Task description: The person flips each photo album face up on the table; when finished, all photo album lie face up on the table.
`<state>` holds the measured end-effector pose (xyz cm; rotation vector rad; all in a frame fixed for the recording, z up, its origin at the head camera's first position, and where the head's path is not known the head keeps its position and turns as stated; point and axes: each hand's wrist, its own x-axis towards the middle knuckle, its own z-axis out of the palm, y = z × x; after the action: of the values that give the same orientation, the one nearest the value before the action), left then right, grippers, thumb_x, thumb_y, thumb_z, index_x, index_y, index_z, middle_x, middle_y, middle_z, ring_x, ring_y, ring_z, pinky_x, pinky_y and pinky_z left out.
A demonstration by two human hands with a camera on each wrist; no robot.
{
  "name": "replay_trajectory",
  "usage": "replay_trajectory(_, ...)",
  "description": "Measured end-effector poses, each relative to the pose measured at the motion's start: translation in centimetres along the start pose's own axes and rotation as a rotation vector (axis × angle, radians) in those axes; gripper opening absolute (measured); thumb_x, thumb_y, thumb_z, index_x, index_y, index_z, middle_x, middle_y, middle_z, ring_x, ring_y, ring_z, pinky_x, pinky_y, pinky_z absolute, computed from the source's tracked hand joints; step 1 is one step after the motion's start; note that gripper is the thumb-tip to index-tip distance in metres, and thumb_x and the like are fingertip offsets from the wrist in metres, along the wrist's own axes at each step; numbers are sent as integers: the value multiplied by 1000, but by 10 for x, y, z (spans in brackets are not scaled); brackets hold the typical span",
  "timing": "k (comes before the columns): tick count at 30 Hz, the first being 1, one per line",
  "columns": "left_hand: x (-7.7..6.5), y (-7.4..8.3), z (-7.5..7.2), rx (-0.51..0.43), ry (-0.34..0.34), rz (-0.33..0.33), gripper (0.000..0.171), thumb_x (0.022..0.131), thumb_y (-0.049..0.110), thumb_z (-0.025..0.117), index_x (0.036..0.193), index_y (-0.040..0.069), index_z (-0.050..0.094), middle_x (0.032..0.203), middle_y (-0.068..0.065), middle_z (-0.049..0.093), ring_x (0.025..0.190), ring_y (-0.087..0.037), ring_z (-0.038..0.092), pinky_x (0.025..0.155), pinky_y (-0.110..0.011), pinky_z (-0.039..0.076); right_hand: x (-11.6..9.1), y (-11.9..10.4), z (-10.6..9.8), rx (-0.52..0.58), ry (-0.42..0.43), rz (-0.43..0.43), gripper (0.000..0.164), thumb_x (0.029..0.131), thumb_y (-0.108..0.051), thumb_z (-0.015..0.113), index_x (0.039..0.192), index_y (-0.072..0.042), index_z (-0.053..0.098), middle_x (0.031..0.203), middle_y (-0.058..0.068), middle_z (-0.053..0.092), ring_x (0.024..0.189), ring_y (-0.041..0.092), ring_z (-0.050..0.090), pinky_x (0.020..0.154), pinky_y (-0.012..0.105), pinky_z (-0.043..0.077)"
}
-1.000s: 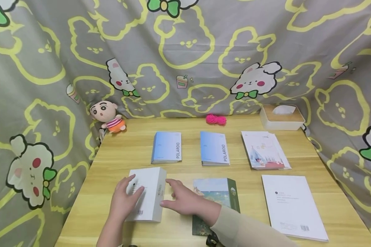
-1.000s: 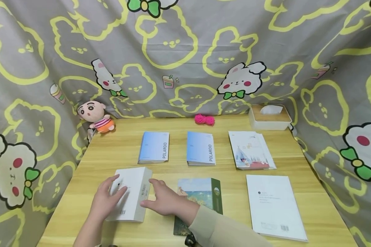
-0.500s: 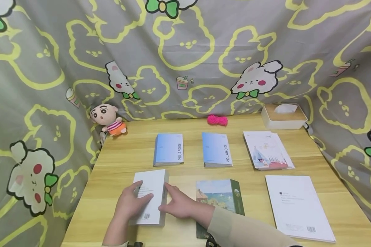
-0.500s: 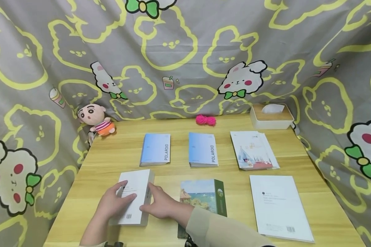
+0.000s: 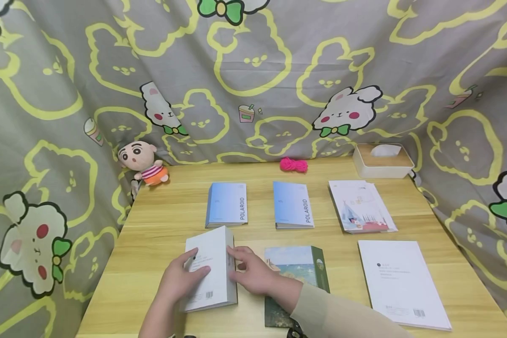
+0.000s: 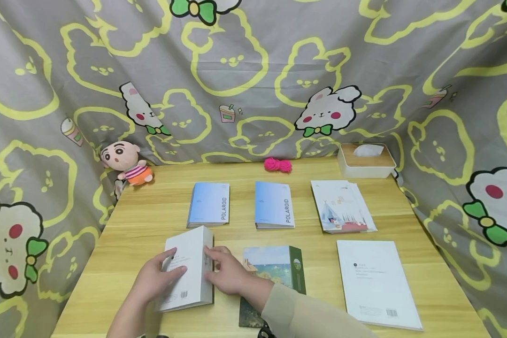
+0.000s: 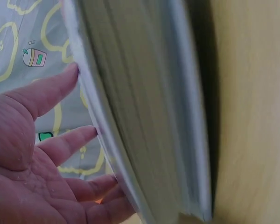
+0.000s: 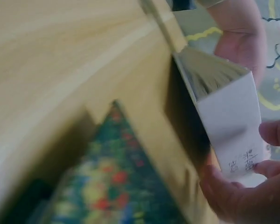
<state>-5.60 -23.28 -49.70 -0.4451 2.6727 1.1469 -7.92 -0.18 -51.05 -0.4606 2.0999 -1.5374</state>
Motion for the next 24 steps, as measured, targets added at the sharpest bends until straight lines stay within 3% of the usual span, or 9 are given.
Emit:
replay_trajectory(6,-2,1,4,-113,-7,44,64,98,39,77,148,4,60,150,-35,52,134,-56,52,104,-66,50,-12,-16,-2,67,52,-50,63,97,-7,74,155,-2,51,149,19,42,97,19,59,78,24,58)
replay_trajectory(10,-8,7,8,-235,-42,67,61,102,36,73,147,-2,59,150,-35,51,134,-56,52,101,-61,53,-18,-24,-4,89,104,-113,63,95,-3,76,153,0,52,150,19,40,97,19,60,80,23,58)
replay_trajectory(15,-15,16,8,-350,-86,106,59,106,36,65,144,-9,57,140,-30,62,129,-48,60,103,-58,54,-22,-30,-1,172,196,-138,88,88,3,79,163,2,33,158,21,39,95,21,69,79,26,62)
replay_trajectory(18,-17,18,5,-437,-113,154,55,105,32,67,146,-4,57,142,-25,62,127,-44,62,94,-56,59,-21,-30,1,232,219,-149,93,88,4,80,164,6,26,155,24,44,93,25,73,77,27,63)
replay_trajectory(21,-18,18,3,-510,-135,199,57,103,26,71,152,4,53,152,-27,54,131,-49,58,88,-59,61,-20,-31,1,267,199,-136,87,90,3,78,161,10,30,139,25,61,87,33,76,73,27,62)
replay_trajectory(24,-19,17,2,-528,-124,218,61,102,23,72,157,11,49,158,-29,46,132,-53,56,86,-61,61,-20,-30,2,267,179,-136,79,92,1,77,159,10,36,136,27,63,81,32,76,64,23,59)
